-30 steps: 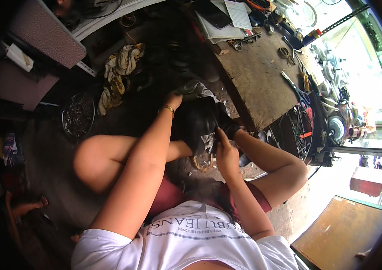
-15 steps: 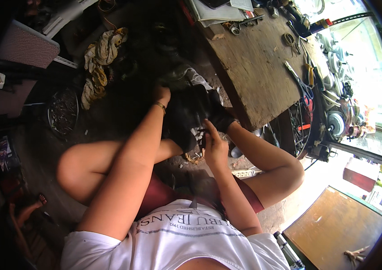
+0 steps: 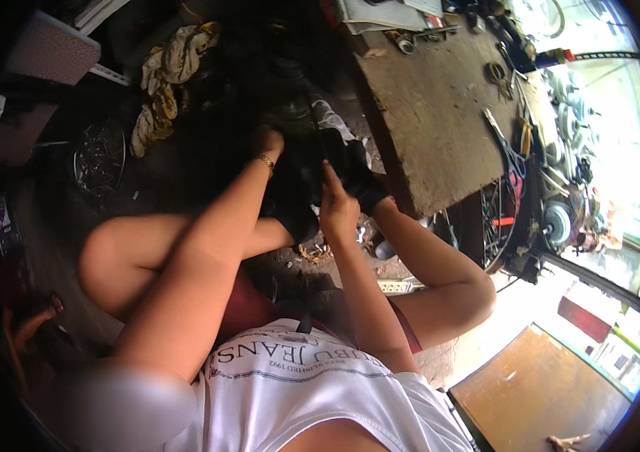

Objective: The person uses a screwdriver to pry or loosen a metal component on a black appliance housing held in their lap. They then use a file to scrape or smooth edges of the component and continue working on the assembly by hand.

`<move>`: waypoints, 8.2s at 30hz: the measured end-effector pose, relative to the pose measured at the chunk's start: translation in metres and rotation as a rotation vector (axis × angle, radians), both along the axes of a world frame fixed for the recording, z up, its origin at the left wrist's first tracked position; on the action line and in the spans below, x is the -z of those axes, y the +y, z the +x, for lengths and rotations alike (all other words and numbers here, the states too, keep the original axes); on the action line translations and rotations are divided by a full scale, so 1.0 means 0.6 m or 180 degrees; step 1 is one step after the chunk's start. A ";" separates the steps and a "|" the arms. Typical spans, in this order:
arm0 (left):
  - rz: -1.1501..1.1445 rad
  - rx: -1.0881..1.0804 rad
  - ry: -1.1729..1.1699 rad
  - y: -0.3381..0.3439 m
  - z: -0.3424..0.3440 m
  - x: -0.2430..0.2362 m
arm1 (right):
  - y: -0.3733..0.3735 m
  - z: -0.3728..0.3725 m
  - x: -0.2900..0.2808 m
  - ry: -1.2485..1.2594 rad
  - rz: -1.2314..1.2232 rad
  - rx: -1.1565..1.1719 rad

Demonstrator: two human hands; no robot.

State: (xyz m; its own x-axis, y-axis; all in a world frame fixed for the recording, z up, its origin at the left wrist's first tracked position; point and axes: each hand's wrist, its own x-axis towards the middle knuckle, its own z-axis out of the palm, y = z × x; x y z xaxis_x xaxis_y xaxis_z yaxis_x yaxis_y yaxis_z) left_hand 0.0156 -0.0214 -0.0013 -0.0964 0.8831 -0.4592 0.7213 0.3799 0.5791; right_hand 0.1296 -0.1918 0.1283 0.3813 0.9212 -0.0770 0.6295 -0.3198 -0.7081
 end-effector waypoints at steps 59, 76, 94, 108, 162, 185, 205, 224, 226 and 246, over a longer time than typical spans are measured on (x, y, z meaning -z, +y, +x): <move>0.0523 -0.0075 -0.0204 -0.011 -0.007 0.027 | 0.039 0.020 -0.012 0.0402 -0.0227 0.0134; 0.1154 -0.0083 -0.0107 -0.032 -0.007 0.032 | -0.079 0.008 -0.066 0.0447 -0.0284 -0.0006; 0.1087 -0.0232 0.0060 -0.027 -0.004 0.009 | -0.166 0.012 -0.095 0.0287 -0.0396 0.0016; 0.0351 -0.0371 0.0001 -0.021 0.003 -0.038 | -0.163 0.012 -0.106 0.0449 -0.0638 0.0087; 0.1562 0.0162 -0.1233 0.120 -0.219 -0.527 | -0.027 0.017 -0.052 0.0131 0.0440 0.0147; 0.1147 0.0059 -0.1637 0.104 -0.309 -0.527 | -0.146 0.165 -0.211 -0.0729 0.2190 0.0627; 0.0657 0.0221 -0.1270 0.097 -0.371 -0.491 | -0.069 0.258 -0.106 -0.2507 0.1046 0.0251; 0.0435 0.0633 -0.0984 0.082 -0.356 -0.487 | -0.059 0.253 -0.101 -0.2320 0.1060 0.0657; 0.0472 0.0714 -0.0990 0.085 -0.347 -0.486 | -0.060 0.251 -0.101 -0.2293 0.0988 0.0626; 0.0427 0.1331 -0.0829 0.060 -0.232 -0.509 | -0.056 0.241 -0.114 -0.2406 0.0994 0.0616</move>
